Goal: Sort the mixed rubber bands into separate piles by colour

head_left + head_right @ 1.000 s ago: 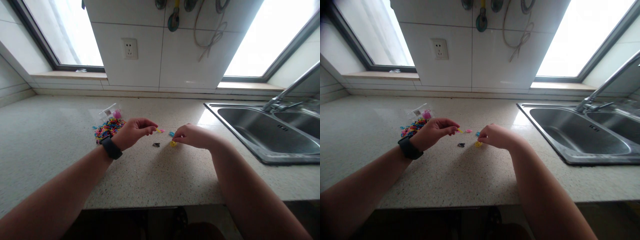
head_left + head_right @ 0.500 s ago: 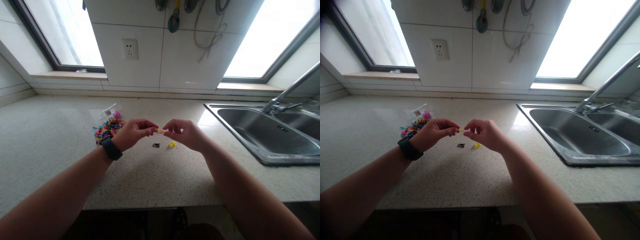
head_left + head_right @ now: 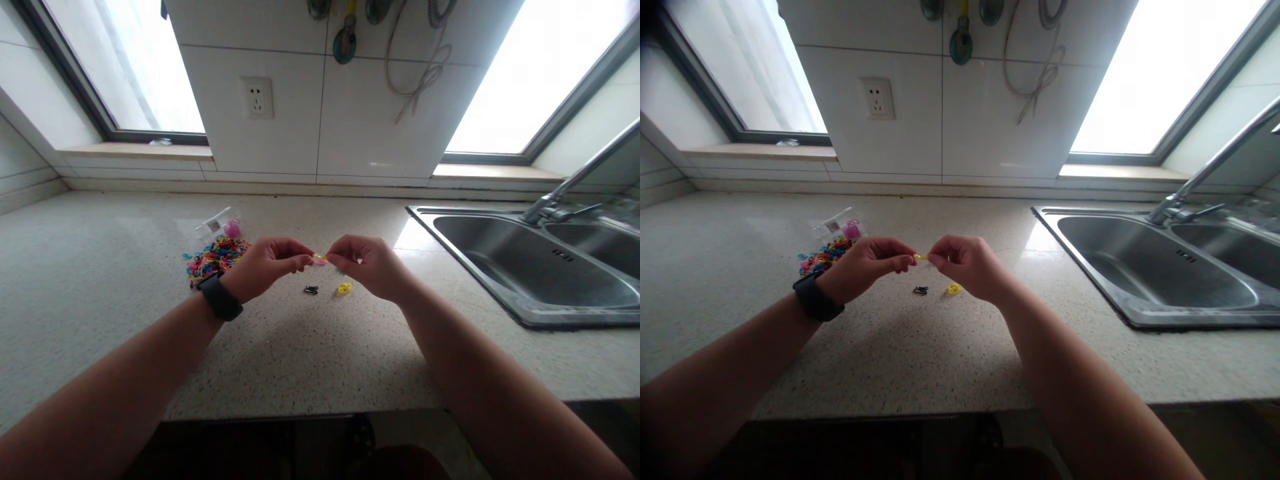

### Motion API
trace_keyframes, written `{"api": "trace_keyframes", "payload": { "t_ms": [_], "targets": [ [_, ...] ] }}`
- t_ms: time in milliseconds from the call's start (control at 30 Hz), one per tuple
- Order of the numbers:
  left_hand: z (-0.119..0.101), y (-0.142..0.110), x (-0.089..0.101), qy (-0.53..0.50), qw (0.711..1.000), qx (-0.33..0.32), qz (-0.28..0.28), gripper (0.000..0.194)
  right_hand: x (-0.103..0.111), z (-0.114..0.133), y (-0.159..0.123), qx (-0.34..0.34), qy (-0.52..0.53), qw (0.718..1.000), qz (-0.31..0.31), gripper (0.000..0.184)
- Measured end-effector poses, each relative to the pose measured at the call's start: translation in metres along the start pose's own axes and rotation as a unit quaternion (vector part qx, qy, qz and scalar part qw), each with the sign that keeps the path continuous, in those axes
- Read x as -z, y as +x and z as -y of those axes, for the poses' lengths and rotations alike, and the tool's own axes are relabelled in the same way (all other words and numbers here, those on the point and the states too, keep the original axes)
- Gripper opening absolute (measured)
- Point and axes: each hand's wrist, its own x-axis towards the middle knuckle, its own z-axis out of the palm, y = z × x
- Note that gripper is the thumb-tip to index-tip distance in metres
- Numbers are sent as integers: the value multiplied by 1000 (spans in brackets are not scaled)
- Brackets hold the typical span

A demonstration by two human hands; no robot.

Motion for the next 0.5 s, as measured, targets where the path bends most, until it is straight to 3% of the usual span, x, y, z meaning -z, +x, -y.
{"api": "trace_keyframes", "payload": {
  "t_ms": [233,500],
  "targets": [
    [5,0,2,29,999,5,24,22,0,1,2,-44,146,988,15,20],
    [9,-1,3,89,994,-23,59,24,7,6,1,-48,267,962,-13,27]
  ]
}}
